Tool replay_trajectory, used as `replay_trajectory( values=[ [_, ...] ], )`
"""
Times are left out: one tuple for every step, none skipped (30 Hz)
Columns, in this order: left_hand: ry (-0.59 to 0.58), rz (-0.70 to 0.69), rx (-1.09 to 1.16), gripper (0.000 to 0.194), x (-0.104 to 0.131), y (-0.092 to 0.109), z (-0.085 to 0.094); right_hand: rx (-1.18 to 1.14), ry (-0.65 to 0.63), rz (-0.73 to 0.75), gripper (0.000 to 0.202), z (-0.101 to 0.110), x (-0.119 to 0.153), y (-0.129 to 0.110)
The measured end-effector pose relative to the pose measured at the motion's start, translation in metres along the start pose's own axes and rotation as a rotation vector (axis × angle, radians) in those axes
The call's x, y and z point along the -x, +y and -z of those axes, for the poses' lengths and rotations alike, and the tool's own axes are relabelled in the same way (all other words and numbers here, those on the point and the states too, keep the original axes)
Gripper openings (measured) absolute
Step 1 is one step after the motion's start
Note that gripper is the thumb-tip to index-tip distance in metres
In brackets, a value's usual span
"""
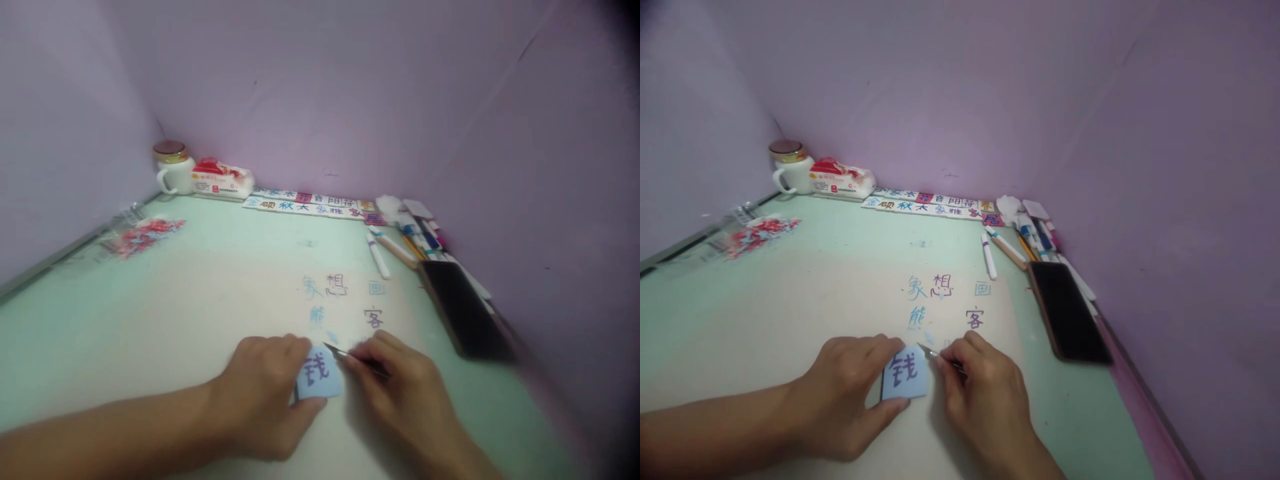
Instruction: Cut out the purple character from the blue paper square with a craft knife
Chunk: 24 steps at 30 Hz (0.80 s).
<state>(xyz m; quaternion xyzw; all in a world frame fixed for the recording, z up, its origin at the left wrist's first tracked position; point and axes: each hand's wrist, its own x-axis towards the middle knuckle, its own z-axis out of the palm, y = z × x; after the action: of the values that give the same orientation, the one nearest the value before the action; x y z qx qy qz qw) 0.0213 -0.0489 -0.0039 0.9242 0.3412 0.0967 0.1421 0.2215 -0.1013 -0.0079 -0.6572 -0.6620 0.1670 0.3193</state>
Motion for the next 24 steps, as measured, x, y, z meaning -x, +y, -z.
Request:
replay_trajectory(
  values=[
    [-0.001,0.003,-0.003,0.027,0.000,0.000,0.000,-0.010,-0.016,-0.006,0.016,0.001,-0.001,0.000],
    [-0.002,0.005,-0.002,0.027,0.001,0.000,0.000,-0.018,-0.031,-0.014,0.016,0.002,-0.002,0.000],
    [-0.001,0.003,0.001,0.027,0.001,0.000,0.000,-0.022,-0.046,-0.024,0.016,0.003,-0.003,0.000],
    [0.001,0.000,0.006,0.027,0.001,0.000,0.000,-0.019,-0.058,-0.036,0.015,0.004,-0.004,0.000],
    [0.003,-0.004,0.012,0.027,0.001,0.000,0.000,-0.009,-0.068,-0.044,0.015,0.005,-0.005,-0.001],
    [0.006,-0.008,0.018,0.026,0.001,0.000,0.000,0.005,-0.075,-0.050,0.015,0.006,-0.005,-0.001],
    [0.008,-0.010,0.024,0.026,0.000,0.000,0.000,0.021,-0.077,-0.054,0.015,0.007,-0.006,-0.002],
    [0.008,-0.013,0.028,0.026,0.000,0.000,0.000,0.036,-0.077,-0.058,0.015,0.007,-0.006,-0.003],
    [0.009,-0.012,0.031,0.026,0.000,0.000,0.000,0.048,-0.077,-0.059,0.014,0.008,-0.006,-0.004],
    [0.005,-0.010,0.032,0.026,-0.001,-0.001,0.001,0.056,-0.078,-0.060,0.014,0.008,-0.005,-0.005],
    [0.001,-0.008,0.031,0.026,-0.001,-0.001,0.001,0.062,-0.078,-0.061,0.014,0.008,-0.005,-0.006],
    [-0.003,-0.005,0.028,0.026,-0.001,0.000,0.001,0.064,-0.077,-0.063,0.014,0.008,-0.005,-0.006],
    [-0.007,-0.005,0.025,0.026,-0.001,0.000,0.001,0.066,-0.077,-0.064,0.015,0.007,-0.004,-0.007],
    [-0.009,-0.008,0.022,0.025,-0.001,-0.001,0.001,0.070,-0.074,-0.065,0.015,0.006,-0.004,-0.008],
    [-0.012,-0.012,0.020,0.025,-0.001,-0.001,0.001,0.076,-0.068,-0.063,0.015,0.006,-0.004,-0.009],
    [-0.012,-0.015,0.019,0.024,-0.001,-0.001,0.001,0.086,-0.061,-0.057,0.015,0.006,-0.004,-0.009],
    [-0.012,-0.020,0.020,0.024,-0.001,-0.001,0.001,0.100,-0.054,-0.050,0.016,0.006,-0.005,-0.009],
    [-0.013,-0.024,0.022,0.024,-0.001,-0.001,0.001,0.114,-0.054,-0.040,0.015,0.006,-0.006,-0.010],
    [-0.012,-0.026,0.024,0.024,-0.001,-0.001,0.001,0.126,-0.063,-0.031,0.015,0.007,-0.007,-0.010],
    [-0.010,-0.027,0.027,0.024,-0.001,-0.001,0.001,0.131,-0.081,-0.022,0.015,0.008,-0.009,-0.009],
    [-0.007,-0.028,0.029,0.024,-0.001,-0.001,0.001,0.128,-0.106,-0.017,0.014,0.009,-0.010,-0.009],
    [-0.006,-0.029,0.029,0.024,-0.001,-0.001,0.002,0.118,-0.132,-0.014,0.012,0.010,-0.012,-0.008],
    [-0.007,-0.027,0.027,0.024,-0.001,-0.001,0.002,0.105,-0.154,-0.013,0.011,0.011,-0.014,-0.008],
    [-0.008,-0.026,0.024,0.023,-0.001,-0.001,0.002,0.096,-0.171,-0.012,0.011,0.012,-0.016,-0.007]
  ],
)
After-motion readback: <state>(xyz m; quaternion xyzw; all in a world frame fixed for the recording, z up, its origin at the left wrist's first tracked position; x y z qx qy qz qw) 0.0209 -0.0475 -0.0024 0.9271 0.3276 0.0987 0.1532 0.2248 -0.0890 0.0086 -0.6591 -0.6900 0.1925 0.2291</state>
